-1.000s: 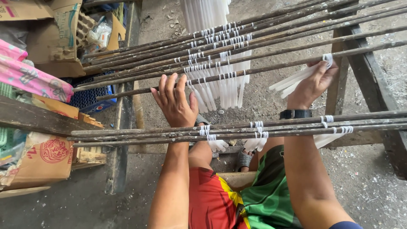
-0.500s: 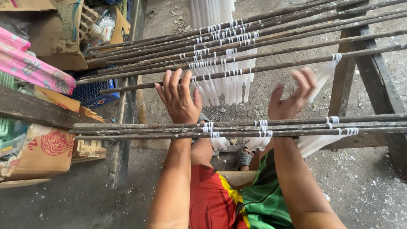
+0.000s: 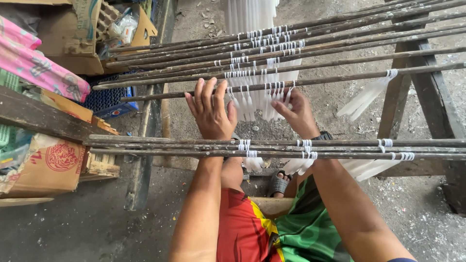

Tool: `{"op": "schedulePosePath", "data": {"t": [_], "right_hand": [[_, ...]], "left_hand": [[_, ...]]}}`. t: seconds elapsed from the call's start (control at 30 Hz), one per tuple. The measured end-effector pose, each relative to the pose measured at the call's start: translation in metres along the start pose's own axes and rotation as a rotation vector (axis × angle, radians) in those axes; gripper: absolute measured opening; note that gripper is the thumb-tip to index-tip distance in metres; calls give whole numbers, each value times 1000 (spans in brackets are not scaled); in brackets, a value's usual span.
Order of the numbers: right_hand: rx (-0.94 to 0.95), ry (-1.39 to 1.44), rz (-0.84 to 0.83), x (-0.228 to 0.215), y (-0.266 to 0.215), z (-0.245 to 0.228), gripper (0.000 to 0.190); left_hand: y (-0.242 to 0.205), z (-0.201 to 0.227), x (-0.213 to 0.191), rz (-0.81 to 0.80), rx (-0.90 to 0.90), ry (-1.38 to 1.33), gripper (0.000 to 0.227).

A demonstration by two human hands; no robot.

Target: Organizing and spacing out bundles of candle wicks on wooden rods for preparation.

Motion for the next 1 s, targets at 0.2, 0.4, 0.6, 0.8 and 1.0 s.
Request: {"op": "schedulePosePath", "data": {"t": [0.2, 0.4, 0.6, 0.8, 1.0], "right_hand": [[32, 9, -7, 7, 2, -4, 31], [6, -20, -26, 9, 3, 1, 26], [-21, 20, 21, 16, 4, -23, 18], [-50, 89, 70, -3, -3, -37, 20], [-71, 130, 121, -25, -5, -35, 16]], "left_hand": [[1, 0, -1, 9, -1, 11, 49], [0, 0, 2, 13, -2, 5, 50], [0, -1, 2, 31, 7, 10, 46], [-1, -1, 2, 27, 1, -11, 45], [0, 0, 0, 19, 2, -10, 49]]}}
Point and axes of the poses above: each hand's wrist, its own y-axis towards the middle knuckle, its own x-axis out of the palm, z = x × y, the point moved 3 cm from there along y, towards the middle knuckle, and after that the axes turned 4 degrees about z, right-handed, at the moved point
